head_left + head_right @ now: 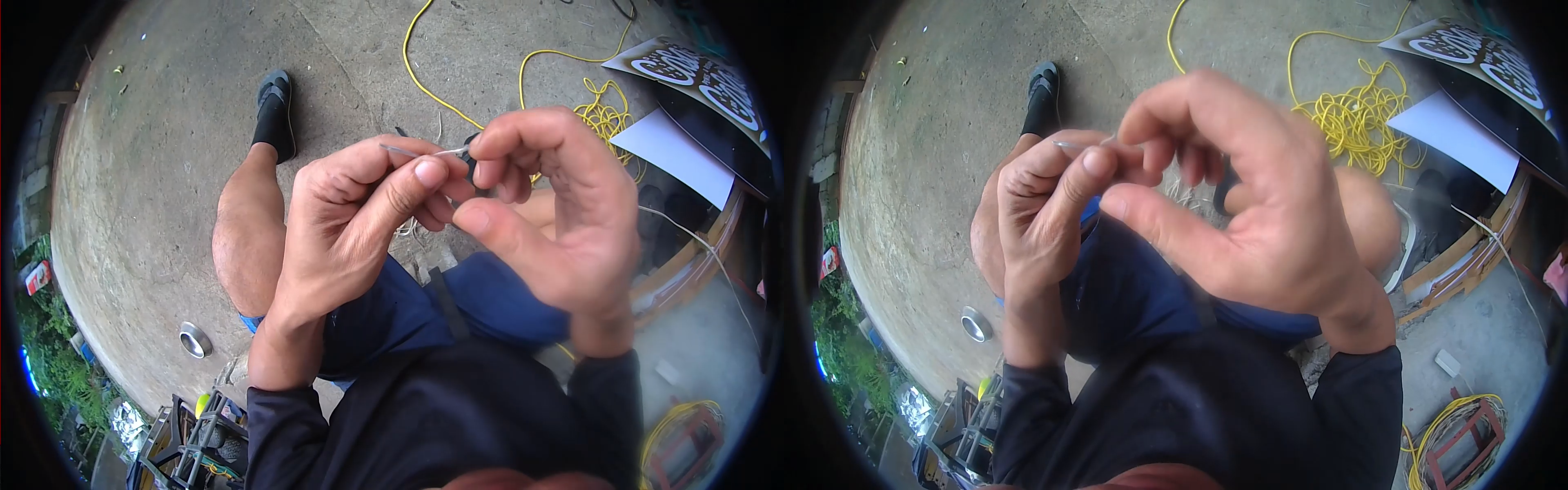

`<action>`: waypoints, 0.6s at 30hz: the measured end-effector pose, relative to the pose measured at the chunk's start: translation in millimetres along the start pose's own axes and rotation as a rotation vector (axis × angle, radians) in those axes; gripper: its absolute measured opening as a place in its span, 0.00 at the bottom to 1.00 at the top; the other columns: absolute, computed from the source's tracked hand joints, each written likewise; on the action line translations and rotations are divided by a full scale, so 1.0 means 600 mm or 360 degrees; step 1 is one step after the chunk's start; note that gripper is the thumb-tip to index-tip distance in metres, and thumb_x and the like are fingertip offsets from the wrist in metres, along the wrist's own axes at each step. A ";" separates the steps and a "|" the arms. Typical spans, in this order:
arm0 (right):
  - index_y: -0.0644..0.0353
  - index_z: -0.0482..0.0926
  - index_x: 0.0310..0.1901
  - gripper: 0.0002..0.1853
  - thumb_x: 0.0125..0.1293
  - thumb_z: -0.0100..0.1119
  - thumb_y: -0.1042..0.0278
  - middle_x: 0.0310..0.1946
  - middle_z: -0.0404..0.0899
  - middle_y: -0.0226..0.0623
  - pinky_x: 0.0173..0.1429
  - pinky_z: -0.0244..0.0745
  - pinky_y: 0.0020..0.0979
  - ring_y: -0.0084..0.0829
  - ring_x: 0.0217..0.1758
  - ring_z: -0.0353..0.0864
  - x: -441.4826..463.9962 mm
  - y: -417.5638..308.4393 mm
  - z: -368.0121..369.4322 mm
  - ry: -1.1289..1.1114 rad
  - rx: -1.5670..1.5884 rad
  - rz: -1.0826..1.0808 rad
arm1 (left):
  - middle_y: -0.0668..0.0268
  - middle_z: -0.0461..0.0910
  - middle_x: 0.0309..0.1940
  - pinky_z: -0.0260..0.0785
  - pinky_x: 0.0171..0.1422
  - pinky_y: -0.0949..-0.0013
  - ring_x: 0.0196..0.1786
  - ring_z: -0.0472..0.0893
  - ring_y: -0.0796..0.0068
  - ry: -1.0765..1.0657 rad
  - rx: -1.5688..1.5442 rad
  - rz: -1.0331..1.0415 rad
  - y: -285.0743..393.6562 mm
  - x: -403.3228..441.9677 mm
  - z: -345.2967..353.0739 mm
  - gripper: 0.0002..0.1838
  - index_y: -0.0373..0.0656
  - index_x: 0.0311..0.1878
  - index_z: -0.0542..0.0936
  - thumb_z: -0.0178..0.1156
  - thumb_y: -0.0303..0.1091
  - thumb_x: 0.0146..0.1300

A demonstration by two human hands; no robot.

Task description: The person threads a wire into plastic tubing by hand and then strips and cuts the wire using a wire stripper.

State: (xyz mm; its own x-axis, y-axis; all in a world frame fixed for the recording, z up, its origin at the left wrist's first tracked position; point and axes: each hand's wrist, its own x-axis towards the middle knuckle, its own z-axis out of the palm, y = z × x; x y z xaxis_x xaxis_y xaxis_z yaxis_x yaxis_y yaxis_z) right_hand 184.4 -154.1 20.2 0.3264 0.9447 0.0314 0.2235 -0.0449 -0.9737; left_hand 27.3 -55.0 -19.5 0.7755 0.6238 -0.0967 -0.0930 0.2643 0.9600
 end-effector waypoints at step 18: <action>0.69 0.80 0.40 0.04 0.64 0.59 0.83 0.39 0.80 0.38 0.49 0.71 0.27 0.24 0.42 0.77 -0.005 0.011 -0.009 -0.0096 0.0045 0.0063 | 0.67 0.84 0.31 0.69 0.37 0.79 0.32 0.78 0.85 0.0018 -0.0297 -0.0193 0.005 -0.007 -0.002 0.08 0.34 0.45 0.84 0.65 0.30 0.71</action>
State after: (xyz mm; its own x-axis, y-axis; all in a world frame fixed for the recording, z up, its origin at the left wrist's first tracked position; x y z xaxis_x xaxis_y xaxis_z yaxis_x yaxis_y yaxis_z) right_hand 189.7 -159.1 14.6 0.2785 0.9602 -0.0201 0.1854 -0.0742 -0.9798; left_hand 23.3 -56.0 -16.4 0.7813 0.5870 -0.2122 -0.1141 0.4686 0.8760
